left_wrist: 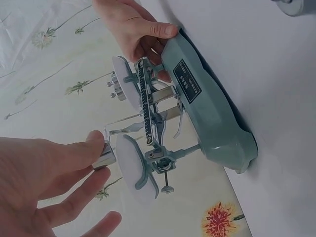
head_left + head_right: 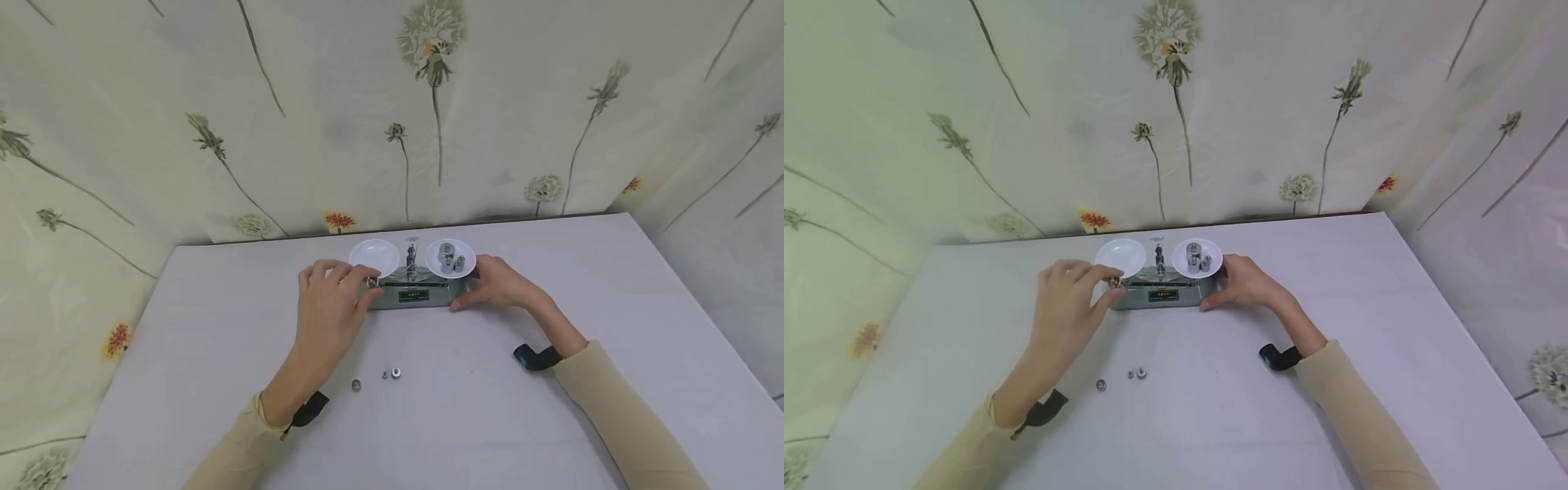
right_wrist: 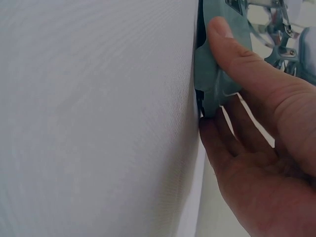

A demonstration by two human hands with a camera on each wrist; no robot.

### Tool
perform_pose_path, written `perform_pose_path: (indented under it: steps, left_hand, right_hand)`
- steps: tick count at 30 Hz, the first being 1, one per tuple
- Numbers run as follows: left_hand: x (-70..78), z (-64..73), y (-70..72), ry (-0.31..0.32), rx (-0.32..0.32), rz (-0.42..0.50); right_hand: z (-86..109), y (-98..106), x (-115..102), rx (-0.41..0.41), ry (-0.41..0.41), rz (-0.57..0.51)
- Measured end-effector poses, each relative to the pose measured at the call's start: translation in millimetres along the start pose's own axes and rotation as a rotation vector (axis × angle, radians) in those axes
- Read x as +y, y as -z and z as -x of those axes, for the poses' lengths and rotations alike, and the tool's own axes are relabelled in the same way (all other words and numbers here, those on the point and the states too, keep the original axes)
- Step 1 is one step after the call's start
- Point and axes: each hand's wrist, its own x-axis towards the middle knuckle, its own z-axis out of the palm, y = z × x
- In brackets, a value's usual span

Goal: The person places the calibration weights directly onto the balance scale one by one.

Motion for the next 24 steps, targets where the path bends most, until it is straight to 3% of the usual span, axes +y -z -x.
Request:
perform_pose_path:
  steps: [16,24]
  left_hand:
    - [1.8,-11.1,-3.4,-0.014,0.058,-0.031]
    - [1.2,-18.2,-6.1,0.01,0.067,-0.033]
  right_hand:
    - [-0.3,-1,2,0.01,0.01,0.013]
    - [-0.7,-1,2,0.006,0.016,0.003]
